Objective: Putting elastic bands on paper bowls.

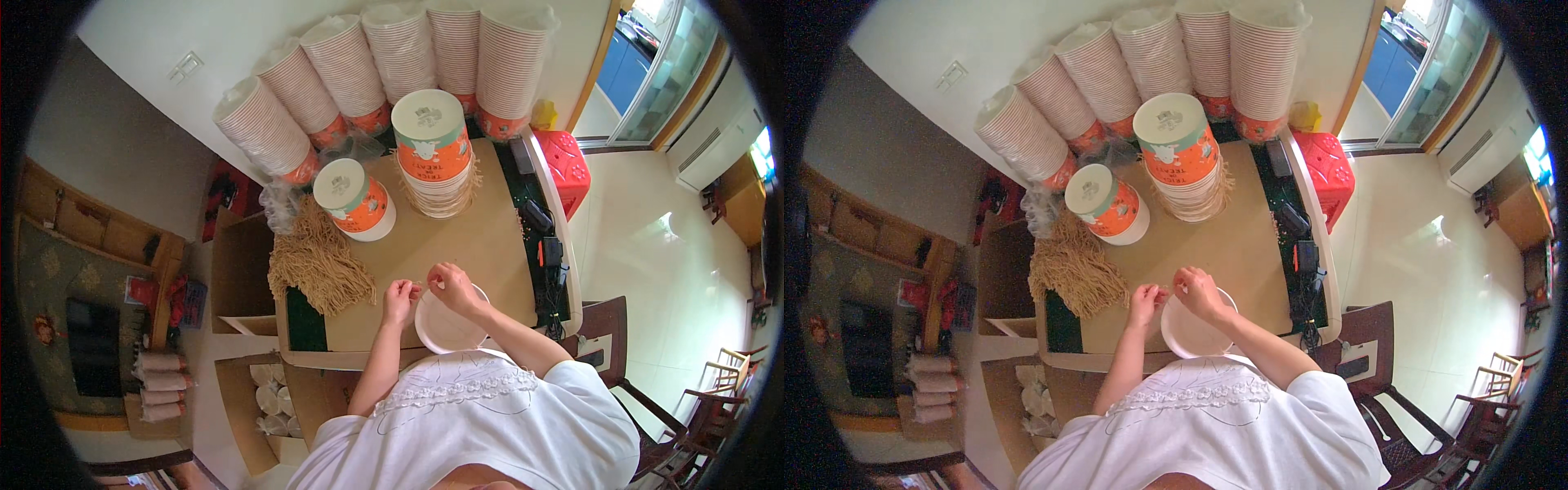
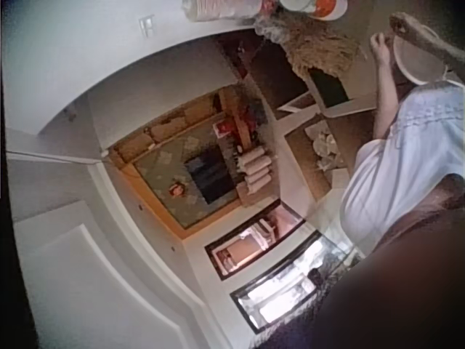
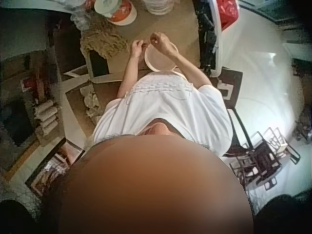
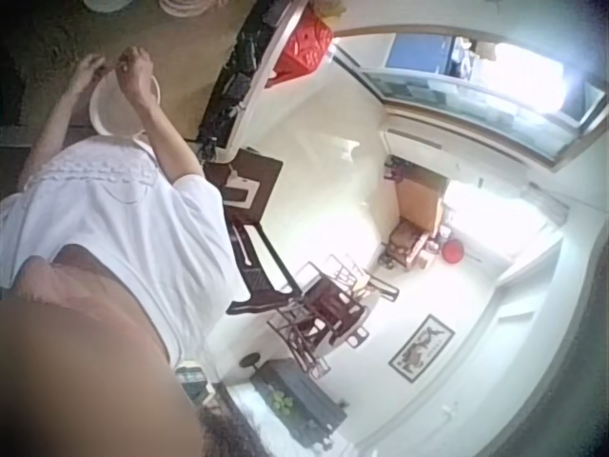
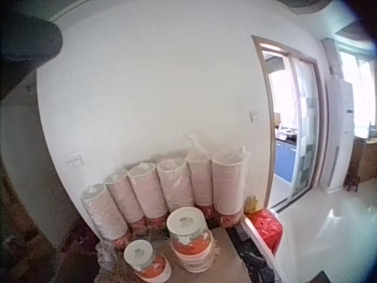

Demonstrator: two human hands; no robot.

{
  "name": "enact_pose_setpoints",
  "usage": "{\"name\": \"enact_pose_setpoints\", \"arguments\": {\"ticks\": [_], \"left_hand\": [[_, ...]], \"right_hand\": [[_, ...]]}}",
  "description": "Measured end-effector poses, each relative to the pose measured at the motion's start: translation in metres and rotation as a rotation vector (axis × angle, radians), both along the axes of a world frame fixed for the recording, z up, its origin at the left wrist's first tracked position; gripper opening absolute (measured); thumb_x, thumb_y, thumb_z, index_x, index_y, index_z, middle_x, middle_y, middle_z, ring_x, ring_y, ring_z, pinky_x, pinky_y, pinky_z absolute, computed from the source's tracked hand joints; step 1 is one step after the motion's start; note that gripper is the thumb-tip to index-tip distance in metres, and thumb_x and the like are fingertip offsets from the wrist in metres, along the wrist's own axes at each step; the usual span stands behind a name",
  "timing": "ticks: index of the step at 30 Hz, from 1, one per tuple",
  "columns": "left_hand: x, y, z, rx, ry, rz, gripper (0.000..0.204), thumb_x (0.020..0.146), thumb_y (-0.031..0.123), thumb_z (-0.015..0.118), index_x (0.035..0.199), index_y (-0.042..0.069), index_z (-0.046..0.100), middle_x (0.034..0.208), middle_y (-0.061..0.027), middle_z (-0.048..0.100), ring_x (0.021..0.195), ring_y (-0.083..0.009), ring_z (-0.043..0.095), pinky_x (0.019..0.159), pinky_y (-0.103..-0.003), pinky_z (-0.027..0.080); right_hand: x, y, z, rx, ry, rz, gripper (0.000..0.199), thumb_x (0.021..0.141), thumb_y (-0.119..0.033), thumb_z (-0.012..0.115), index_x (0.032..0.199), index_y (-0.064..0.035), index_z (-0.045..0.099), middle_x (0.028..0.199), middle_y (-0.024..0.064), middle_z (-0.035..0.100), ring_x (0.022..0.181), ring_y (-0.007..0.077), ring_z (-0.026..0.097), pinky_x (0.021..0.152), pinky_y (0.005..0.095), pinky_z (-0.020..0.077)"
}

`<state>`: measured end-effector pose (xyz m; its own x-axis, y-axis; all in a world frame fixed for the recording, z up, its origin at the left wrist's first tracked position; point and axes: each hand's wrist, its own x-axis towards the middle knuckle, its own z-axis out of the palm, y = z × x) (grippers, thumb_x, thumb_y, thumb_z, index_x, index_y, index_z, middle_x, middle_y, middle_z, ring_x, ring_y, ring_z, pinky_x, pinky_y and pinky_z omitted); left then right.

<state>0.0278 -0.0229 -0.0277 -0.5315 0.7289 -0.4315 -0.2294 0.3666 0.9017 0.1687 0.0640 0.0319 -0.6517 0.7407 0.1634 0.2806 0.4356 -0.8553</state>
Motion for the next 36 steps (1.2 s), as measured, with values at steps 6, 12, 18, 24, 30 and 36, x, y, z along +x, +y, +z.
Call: {"name": "enact_pose_setpoints", "arguments": {"ticks": [6,12,18,24,30,36], "left_hand": [[0.002,0.005,0.014,-0.001,-0.048,-0.039,0.012,0.089,0.015,0.046,0.094,0.006,0.051,0.08,-0.005,0.063,0.06,-0.0078,0.053,0.054,-0.021,0.042],[0.007,0.007,0.018,0.07,-0.073,-0.043,0.011,0.089,0.015,0.046,0.094,0.006,0.051,0.08,-0.0039,0.063,0.061,-0.0079,0.053,0.055,-0.02,0.042],[0.01,0.008,0.043,0.017,-0.172,-0.03,0.014,0.088,0.014,0.05,0.094,0.002,0.052,0.079,-0.0051,0.062,0.065,-0.0088,0.055,0.057,-0.02,0.045],[0.009,0.005,0.022,0.181,-0.206,-0.058,0.012,0.081,0.005,0.058,0.093,0.002,0.06,0.081,-0.0023,0.062,0.069,-0.0079,0.056,0.061,-0.021,0.045],[0.008,0.004,0.022,0.115,-0.11,-0.132,0.014,0.081,0.005,0.058,0.094,0.0,0.061,0.08,-0.0029,0.062,0.067,-0.009,0.055,0.061,-0.022,0.045],[0.007,0.002,0.024,0.056,-0.116,-0.112,0.012,0.081,0.006,0.058,0.092,0.0,0.062,0.079,-0.0027,0.062,0.068,-0.0087,0.055,0.061,-0.022,0.045]], "right_hand": [[-0.006,0.003,0.004,0.026,-0.06,0.03,0.017,0.07,-0.007,0.062,0.087,-0.0033,0.058,0.079,0.0121,0.058,0.075,0.0256,0.058,0.065,0.0349,0.0476],[-0.01,0.011,-0.001,-0.058,-0.086,0.07,0.019,0.069,-0.006,0.061,0.088,-0.0035,0.058,0.073,0.0111,0.06,0.07,0.0254,0.059,0.063,0.0354,0.047],[-0.009,0.012,-0.005,-0.114,-0.043,0.05,0.02,0.069,-0.004,0.06,0.089,-0.0037,0.056,0.068,0.0104,0.06,0.066,0.0244,0.059,0.06,0.0347,0.0464],[-0.01,0.01,-0.004,-0.121,-0.068,0.058,0.018,0.069,-0.005,0.059,0.087,-0.0045,0.055,0.068,0.0106,0.061,0.066,0.0263,0.059,0.059,0.0364,0.0467],[-0.01,0.01,-0.003,-0.11,-0.031,0.049,0.018,0.067,-0.005,0.059,0.085,-0.0045,0.055,0.07,0.0113,0.061,0.069,0.0282,0.059,0.062,0.0395,0.0469],[-0.009,0.009,-0.003,-0.067,-0.015,0.025,0.017,0.066,-0.004,0.059,0.083,-0.0043,0.056,0.068,0.0103,0.06,0.069,0.0275,0.057,0.062,0.0387,0.0459]]}}
